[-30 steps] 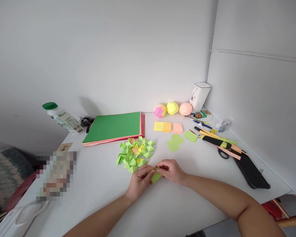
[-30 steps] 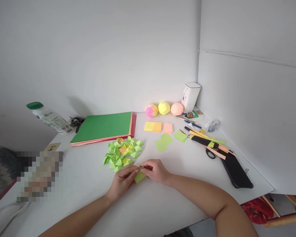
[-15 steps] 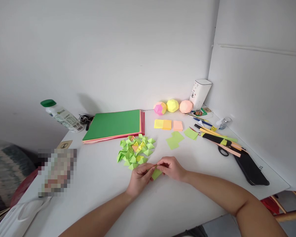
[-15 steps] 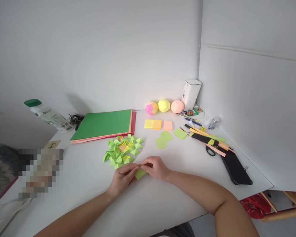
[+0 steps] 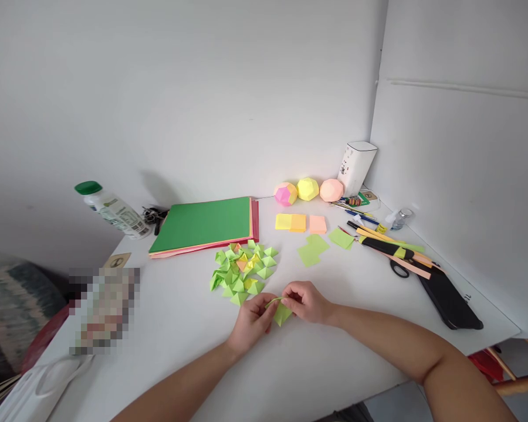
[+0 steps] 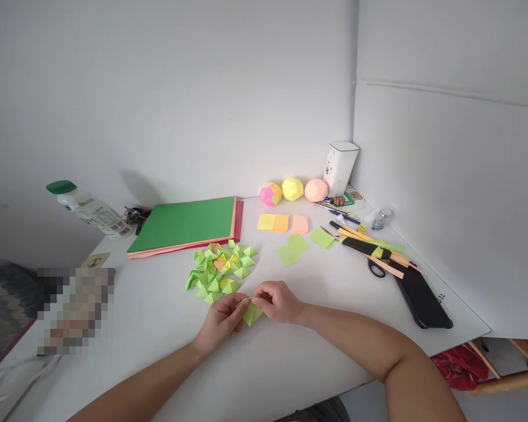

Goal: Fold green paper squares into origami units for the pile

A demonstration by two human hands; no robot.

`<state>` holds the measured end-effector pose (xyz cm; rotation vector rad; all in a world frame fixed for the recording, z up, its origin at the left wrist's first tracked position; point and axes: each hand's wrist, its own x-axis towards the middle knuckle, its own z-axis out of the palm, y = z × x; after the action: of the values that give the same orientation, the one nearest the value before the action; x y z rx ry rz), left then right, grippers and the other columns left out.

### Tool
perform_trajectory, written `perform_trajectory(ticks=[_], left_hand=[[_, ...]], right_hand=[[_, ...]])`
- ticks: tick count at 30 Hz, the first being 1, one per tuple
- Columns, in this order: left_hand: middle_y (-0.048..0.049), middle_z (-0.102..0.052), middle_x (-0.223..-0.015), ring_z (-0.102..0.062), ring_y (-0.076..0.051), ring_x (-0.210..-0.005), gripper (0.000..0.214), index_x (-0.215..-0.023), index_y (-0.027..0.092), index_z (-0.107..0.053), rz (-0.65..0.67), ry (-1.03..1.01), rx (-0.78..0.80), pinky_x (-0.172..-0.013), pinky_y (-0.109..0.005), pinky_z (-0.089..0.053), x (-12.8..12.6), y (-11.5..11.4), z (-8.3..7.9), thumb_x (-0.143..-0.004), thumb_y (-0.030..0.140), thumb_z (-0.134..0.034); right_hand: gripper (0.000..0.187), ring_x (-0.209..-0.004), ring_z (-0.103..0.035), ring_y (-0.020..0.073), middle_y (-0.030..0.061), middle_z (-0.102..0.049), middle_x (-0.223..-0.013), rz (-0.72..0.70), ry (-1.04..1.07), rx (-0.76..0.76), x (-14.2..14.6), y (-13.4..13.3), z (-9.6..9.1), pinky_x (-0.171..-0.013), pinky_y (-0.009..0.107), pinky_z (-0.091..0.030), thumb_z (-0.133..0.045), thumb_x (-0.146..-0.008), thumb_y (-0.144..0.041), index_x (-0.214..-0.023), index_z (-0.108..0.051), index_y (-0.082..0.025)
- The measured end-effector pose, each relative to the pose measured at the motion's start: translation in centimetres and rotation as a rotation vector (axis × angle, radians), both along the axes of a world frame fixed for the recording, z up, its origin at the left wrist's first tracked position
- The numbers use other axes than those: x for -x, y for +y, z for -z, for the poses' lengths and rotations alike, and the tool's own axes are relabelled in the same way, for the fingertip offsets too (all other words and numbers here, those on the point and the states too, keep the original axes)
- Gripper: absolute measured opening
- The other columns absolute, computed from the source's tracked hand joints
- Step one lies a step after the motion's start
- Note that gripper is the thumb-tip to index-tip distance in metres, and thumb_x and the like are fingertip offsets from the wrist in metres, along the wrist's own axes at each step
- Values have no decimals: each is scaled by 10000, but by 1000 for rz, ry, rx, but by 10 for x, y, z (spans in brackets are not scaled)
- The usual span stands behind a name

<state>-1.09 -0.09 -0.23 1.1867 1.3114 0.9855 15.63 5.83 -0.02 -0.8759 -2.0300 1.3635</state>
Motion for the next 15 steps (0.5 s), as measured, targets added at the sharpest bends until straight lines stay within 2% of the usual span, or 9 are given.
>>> perform_trajectory(ticks=[4,9,12,15], left_hand=[[59,-444,-448,-411,-75,-362,360,-742,146,-575,3,-19,24,-384,-188,-298,1,0,0,-747,506,-567],[63,-407,-409,-321,-51,-332,382,-693,136,-600,35,-15,26,-359,-181,-223,3,2,0,-755,510,-553],[73,-379,-366,-288,-49,-321,388,-665,139,-596,26,-3,45,-354,-184,-210,3,3,-1,-743,517,-567],[79,-383,-341,-308,-58,-305,406,-606,157,-525,3,-30,79,-352,-187,-221,3,5,-1,-711,544,-589]], right_hand=[[167,-472,-430,91,-33,-483,-522,-18,-10,-16,1,0,3,-443,202,-343,-527,-793,-291,-682,-518,-167],[148,-510,-400,86,-30,-468,-577,-42,6,-90,1,1,4,-471,199,-341,-524,-784,-265,-671,-501,-171],[148,-492,-398,81,-44,-432,-563,-66,35,22,0,2,5,-458,195,-345,-518,-790,-263,-682,-474,-172],[152,-478,-444,85,-51,-422,-553,-88,57,168,-2,3,6,-450,195,-378,-505,-808,-282,-714,-464,-170]])
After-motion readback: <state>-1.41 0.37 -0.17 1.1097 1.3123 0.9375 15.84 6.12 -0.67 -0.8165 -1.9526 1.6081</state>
